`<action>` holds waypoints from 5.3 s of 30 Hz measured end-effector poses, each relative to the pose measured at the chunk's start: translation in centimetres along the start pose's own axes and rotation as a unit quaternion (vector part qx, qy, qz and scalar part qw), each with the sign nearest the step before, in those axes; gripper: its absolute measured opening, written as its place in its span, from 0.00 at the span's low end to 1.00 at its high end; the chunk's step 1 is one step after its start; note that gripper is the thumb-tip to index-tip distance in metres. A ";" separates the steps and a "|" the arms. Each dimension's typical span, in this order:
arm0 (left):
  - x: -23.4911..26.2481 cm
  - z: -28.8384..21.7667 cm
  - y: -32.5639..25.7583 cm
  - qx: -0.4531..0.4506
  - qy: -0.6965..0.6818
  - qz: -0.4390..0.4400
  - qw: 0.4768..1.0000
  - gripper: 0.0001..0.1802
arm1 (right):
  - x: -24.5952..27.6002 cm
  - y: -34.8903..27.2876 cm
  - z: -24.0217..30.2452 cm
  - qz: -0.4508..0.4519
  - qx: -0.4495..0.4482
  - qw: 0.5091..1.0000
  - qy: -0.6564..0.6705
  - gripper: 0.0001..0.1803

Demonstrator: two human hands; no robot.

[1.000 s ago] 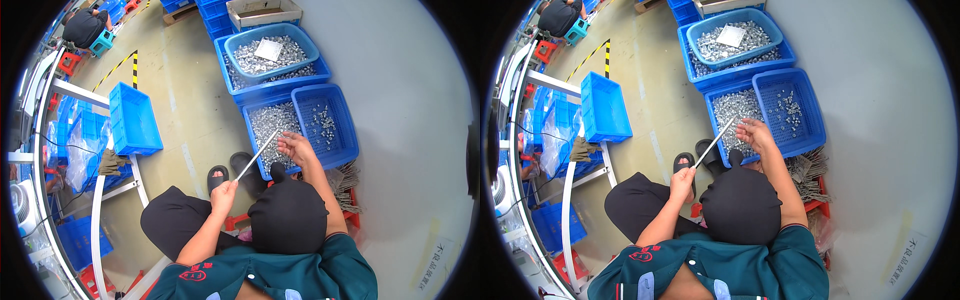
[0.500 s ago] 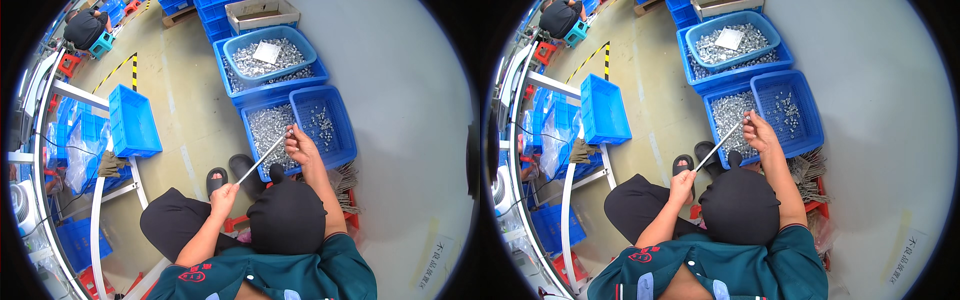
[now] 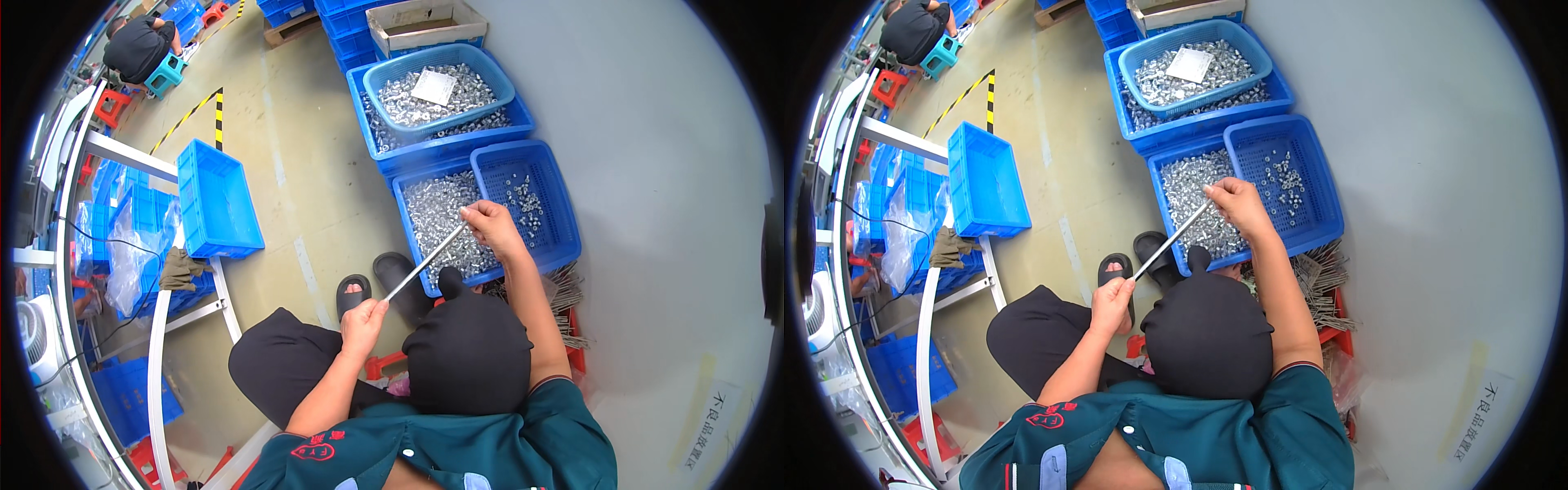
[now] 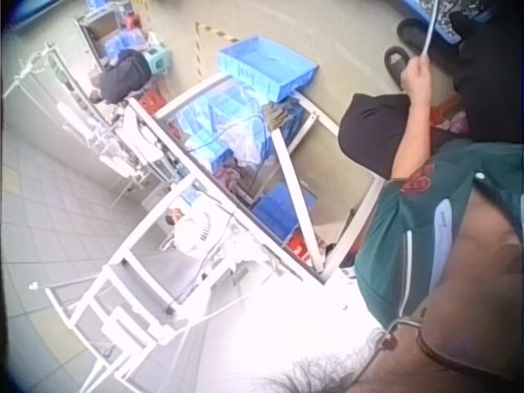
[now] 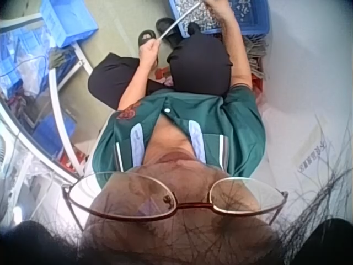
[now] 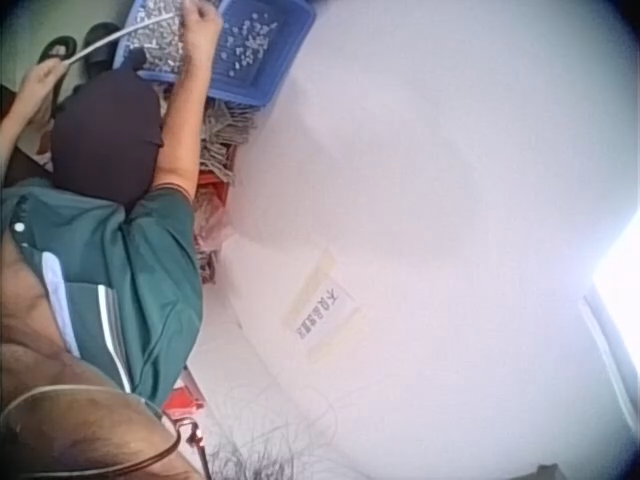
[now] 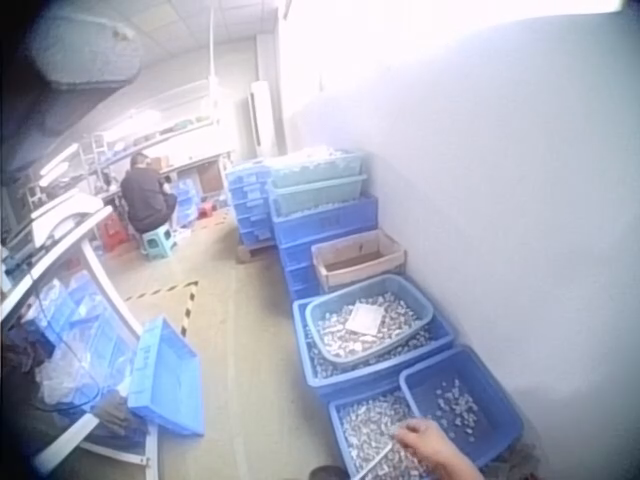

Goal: Manually sliding small metal rings onto a long metal rod to assemble a hardware component.

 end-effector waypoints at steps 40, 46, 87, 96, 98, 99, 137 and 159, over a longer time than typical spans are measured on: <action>-7.0 -9.1 5.6 -0.027 0.008 0.125 0.992 0.29 | -0.8 -5.8 -4.9 -0.085 0.419 0.753 -0.500 0.13; -6.0 -6.8 3.7 -0.004 0.060 0.167 0.984 0.20 | 3.6 -3.5 -4.8 -0.213 0.373 0.771 -0.471 0.13; -0.7 1.1 1.5 0.169 -0.307 -0.012 0.937 0.11 | -1.1 10.8 -9.6 -0.207 0.287 0.736 -0.577 0.12; -1.0 1.4 1.4 0.175 -0.289 -0.015 0.941 0.11 | -0.5 12.6 -10.4 0.073 -0.223 0.884 0.403 0.14; -0.9 1.2 1.5 0.184 -0.280 -0.018 0.942 0.11 | -0.4 12.2 -10.5 0.073 -0.235 0.868 0.432 0.14; -0.8 0.9 1.5 0.180 -0.300 -0.006 0.937 0.11 | -0.3 12.0 -10.6 0.098 -0.238 0.839 0.479 0.15; 2.5 -6.7 0.0 -0.108 -0.309 -0.011 0.945 0.14 | -1.4 -3.1 4.3 0.164 -0.095 0.905 0.381 0.11; 6.9 -9.5 -0.1 -0.176 -0.291 0.077 0.937 0.13 | -3.4 -10.8 11.5 0.166 -0.002 0.916 0.364 0.09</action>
Point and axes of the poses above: each hand's wrist, its own y-axis towards the middle knuckle, its own x-axis out of the back of the hand, z = x × y, the point moved 2 cm from there along y, towards the middle knuckle, and after that the axes turned 8 degrees about -x, right-handed, at the moved point
